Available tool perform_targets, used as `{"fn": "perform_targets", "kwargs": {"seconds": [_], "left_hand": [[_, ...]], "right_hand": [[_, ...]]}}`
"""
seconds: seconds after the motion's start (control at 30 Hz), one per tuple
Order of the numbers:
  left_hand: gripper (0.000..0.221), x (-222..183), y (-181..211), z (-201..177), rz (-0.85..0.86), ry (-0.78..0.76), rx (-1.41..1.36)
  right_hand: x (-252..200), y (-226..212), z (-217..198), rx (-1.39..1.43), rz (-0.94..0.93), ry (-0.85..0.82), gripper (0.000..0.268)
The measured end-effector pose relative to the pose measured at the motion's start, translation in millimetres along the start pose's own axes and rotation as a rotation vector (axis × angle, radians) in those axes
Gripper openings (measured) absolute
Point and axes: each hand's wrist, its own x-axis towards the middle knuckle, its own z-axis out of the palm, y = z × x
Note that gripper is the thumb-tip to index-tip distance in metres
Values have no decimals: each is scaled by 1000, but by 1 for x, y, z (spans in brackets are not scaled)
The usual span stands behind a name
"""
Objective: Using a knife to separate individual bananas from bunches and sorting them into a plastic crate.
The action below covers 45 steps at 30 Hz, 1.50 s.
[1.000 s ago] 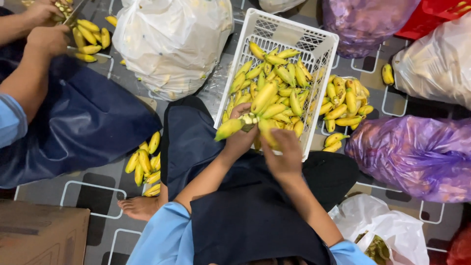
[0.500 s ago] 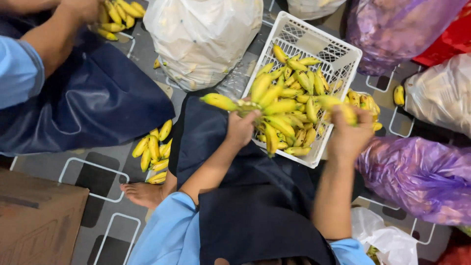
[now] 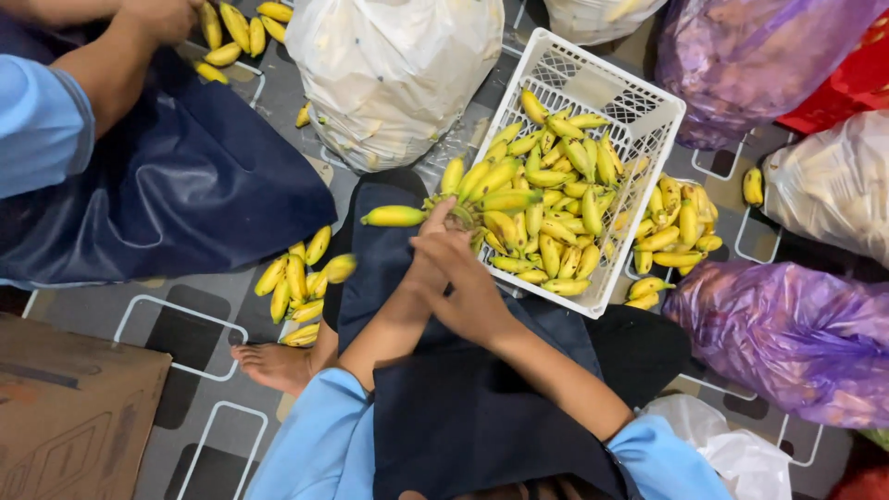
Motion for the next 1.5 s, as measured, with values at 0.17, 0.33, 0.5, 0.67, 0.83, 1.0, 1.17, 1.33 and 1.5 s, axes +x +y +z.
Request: {"fn": "perform_targets", "kwargs": {"seconds": [0.17,0.33,0.5,0.67,0.83,1.0,1.17,1.33,1.5], "left_hand": [[42,47,-20,-11,-177,17,-294],[30,20,-24,8,-236,-41,-371],[29,-21,-14,37,-321,-81,-346],[34,-7,-30,30,-380,-143,-318],[34,-38,-24,46,-506,-150,-335],[21,-2,-53,19,-526,-105,-429],[62,24,-71,7,-91,-555,-76],[39,60,-73,-7,-320,-392,-107],[47,62,-75,-10,-347,-518,-194]], "right_hand": [[-16,36,-32,-346,-95,346,46],[-28,57,-58,-394,123,531,65],[-22,65,-78,-85,291,392,39],[-23,76,-85,-15,311,454,35],[-20,56,-85,-39,265,533,39],[-31,38,-83,-297,1,433,33],[-46,30,-74,-227,-86,392,31],[-64,30,-72,-226,-60,440,28],[-92,50,-82,-167,8,650,23]]}}
